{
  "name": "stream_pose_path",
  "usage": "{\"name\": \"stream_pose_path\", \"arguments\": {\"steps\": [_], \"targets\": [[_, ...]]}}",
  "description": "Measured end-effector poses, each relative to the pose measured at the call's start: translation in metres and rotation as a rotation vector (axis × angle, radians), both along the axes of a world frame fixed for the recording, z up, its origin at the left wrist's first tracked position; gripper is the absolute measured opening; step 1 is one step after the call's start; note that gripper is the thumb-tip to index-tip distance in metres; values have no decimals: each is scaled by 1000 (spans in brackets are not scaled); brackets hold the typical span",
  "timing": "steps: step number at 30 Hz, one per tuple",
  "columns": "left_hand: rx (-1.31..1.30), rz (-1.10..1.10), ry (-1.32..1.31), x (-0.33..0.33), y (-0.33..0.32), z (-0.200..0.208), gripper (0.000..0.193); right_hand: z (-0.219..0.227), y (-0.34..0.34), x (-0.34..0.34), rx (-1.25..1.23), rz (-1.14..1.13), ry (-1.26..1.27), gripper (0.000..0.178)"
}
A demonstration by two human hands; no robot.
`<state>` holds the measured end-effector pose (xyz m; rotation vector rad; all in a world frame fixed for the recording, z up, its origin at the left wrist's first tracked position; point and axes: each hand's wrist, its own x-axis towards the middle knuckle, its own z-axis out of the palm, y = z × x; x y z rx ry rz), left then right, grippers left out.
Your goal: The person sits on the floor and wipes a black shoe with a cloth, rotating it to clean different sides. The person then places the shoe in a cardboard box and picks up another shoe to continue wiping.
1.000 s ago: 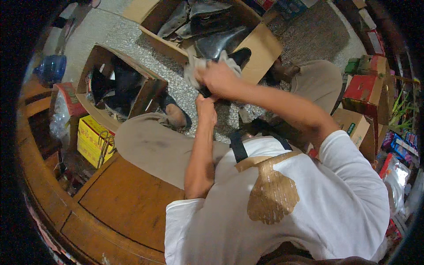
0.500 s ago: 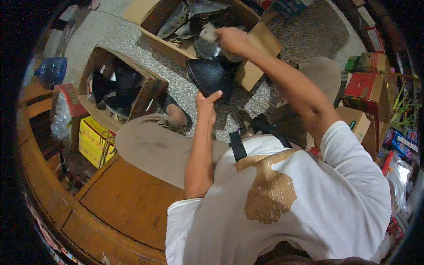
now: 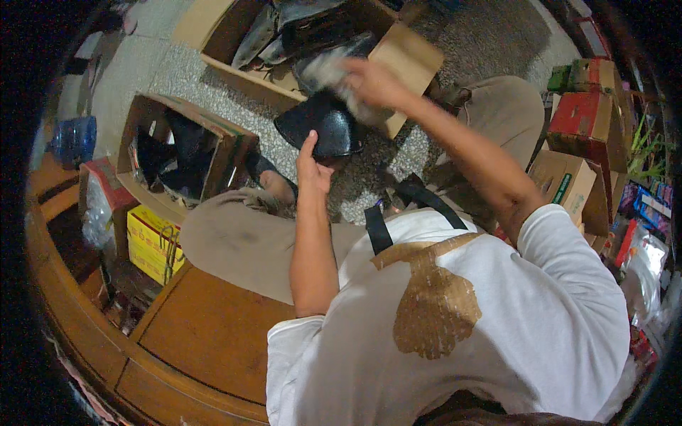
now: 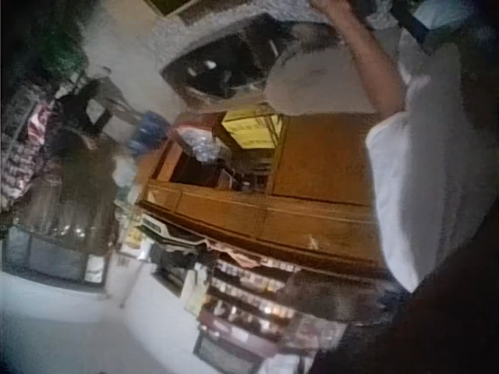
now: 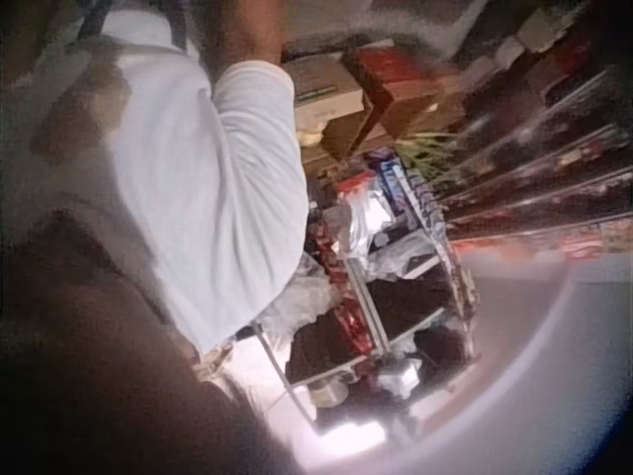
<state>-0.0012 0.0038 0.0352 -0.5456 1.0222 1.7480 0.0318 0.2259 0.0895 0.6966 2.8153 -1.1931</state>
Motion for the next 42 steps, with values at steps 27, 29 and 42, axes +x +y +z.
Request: {"name": "stream_pose_path", "arguments": {"steps": [27,29,42], "targets": [[-70,40,197,27,15,-6,47,-35,0,0,631,109,-112,15],[-96,-11,186,26,12,-13,48,-26,-38,-13,554,128,-159,15],[-134,102,253,33,18,-1,34,-10,-10,-25,507,239,-410,18]]}}
